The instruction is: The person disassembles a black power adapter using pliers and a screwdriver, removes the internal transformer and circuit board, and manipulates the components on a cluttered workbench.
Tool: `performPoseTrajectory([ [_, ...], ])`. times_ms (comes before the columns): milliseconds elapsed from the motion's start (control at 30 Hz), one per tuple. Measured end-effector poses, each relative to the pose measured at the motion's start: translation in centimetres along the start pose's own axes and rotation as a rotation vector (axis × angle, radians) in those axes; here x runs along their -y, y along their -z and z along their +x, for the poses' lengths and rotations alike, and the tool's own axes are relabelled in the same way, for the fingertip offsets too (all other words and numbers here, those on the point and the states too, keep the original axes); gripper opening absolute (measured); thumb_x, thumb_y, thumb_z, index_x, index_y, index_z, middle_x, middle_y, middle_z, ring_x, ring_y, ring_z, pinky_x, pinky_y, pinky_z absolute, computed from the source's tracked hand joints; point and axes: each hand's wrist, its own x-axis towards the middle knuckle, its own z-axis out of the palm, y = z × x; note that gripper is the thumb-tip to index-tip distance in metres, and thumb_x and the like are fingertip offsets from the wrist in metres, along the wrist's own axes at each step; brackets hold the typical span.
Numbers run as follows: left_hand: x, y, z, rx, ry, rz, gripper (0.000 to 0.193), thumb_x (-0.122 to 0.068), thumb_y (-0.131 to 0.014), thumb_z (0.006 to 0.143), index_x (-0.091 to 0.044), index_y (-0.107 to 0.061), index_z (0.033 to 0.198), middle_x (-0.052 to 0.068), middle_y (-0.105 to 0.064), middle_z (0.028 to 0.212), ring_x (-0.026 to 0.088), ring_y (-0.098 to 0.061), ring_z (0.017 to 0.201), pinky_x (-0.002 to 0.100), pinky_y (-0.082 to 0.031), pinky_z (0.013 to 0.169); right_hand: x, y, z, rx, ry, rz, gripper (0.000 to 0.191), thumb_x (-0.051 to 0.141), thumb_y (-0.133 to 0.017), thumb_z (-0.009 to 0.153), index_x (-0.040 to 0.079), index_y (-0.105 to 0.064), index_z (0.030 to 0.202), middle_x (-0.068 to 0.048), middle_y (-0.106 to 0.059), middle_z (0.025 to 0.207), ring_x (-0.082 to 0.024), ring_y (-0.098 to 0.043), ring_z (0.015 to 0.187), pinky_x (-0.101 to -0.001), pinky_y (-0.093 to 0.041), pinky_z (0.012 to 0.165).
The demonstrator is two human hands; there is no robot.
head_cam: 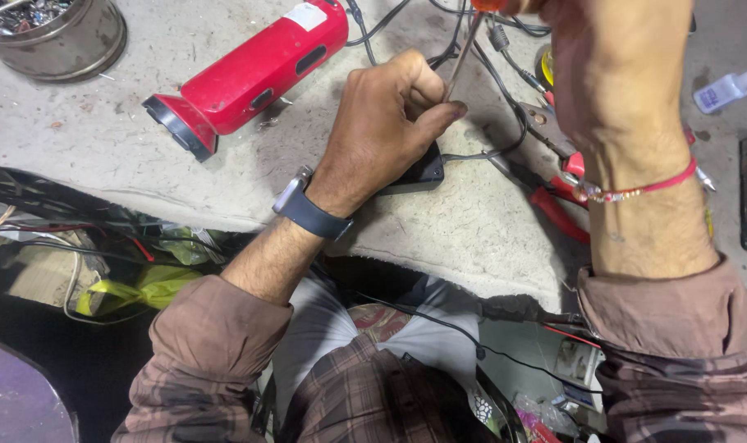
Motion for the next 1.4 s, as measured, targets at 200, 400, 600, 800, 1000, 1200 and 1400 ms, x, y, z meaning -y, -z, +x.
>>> performPoseTrajectory([
  [200,-1.1,-0.1,0.4,-0.003,0.027,0.020,0.033,-0.019,-0.092,0.081,-0.003,-0.064,0.087,0.003,-0.073,0.074,0.011,-0.074,0.069,0.027,-0.059,0.062,0.5,-3.6,-1.0,0.025,0.003,-0.266,0.021,0.000,-0.085,0.097,0.000,-0.069,0.112,-0.002,-0.067,0.100,-0.007,-0.063,0.086,-0.0209,-0.053,0.081],
  [400,-1.6,0.6,0.4,0.135,0.110,-0.085,0.031,-0.020,-0.079,0.088,-0.006,-0.069,0.113,0.002,-0.075,0.088,0.009,-0.074,0.080,0.027,-0.060,0.073,-1.1,-2.7,-0.9,-0.009,-0.097,-0.040,0.031,0.003,-0.070,0.096,0.001,-0.056,0.124,-0.005,-0.075,0.100,-0.013,-0.075,0.090,-0.0279,-0.064,0.086],
  [600,-0.7,-0.1,0.5,0.142,0.155,0.204,0.023,-0.026,-0.086,0.085,-0.005,-0.077,0.087,0.007,-0.075,0.074,0.014,-0.075,0.068,0.031,-0.059,0.065,-2.2,-2.3,-1.7,0.067,-0.049,-0.285,0.024,0.002,-0.068,0.103,-0.005,-0.060,0.125,-0.008,-0.071,0.107,-0.012,-0.070,0.104,-0.0260,-0.058,0.093],
  [800,-1.1,0.3,0.1,0.092,-0.007,0.033,0.022,-0.018,-0.082,0.090,0.000,-0.071,0.093,0.008,-0.072,0.084,0.016,-0.071,0.075,0.031,-0.057,0.065,-1.7,-1.9,-1.6,0.074,-0.068,-0.137,0.023,0.002,-0.072,0.102,-0.003,-0.063,0.122,-0.007,-0.071,0.103,-0.009,-0.071,0.095,-0.0245,-0.061,0.091],
  [1000,-0.6,0.6,0.1,0.159,-0.012,0.079,0.020,-0.015,-0.085,0.092,0.000,-0.072,0.094,0.007,-0.075,0.086,0.012,-0.072,0.076,0.030,-0.059,0.068,-2.6,-1.3,-2.5,0.152,-0.062,-0.132,0.021,0.002,-0.074,0.098,-0.004,-0.065,0.117,-0.005,-0.065,0.099,-0.006,-0.062,0.086,-0.0235,-0.055,0.078],
  [1200,-2.1,0.7,0.2,0.218,0.199,0.127,0.017,-0.010,-0.076,0.095,-0.002,-0.071,0.109,0.007,-0.075,0.100,0.012,-0.069,0.083,0.028,-0.057,0.074,-4.1,-0.2,-2.1,0.135,0.005,-0.045,0.020,0.004,-0.067,0.106,-0.004,-0.061,0.123,-0.003,-0.068,0.112,-0.006,-0.066,0.102,-0.0228,-0.058,0.097],
  [1400,-4.3,1.8,0.4,0.325,-0.013,0.513,0.016,-0.008,-0.078,0.087,-0.003,-0.077,0.102,0.010,-0.074,0.101,0.031,-0.064,0.099,0.042,-0.050,0.088,-3.6,0.2,-2.2,0.081,0.016,-0.159,0.018,0.002,-0.071,0.104,-0.003,-0.068,0.120,-0.004,-0.070,0.101,-0.008,-0.062,0.086,-0.0254,-0.054,0.083],
])
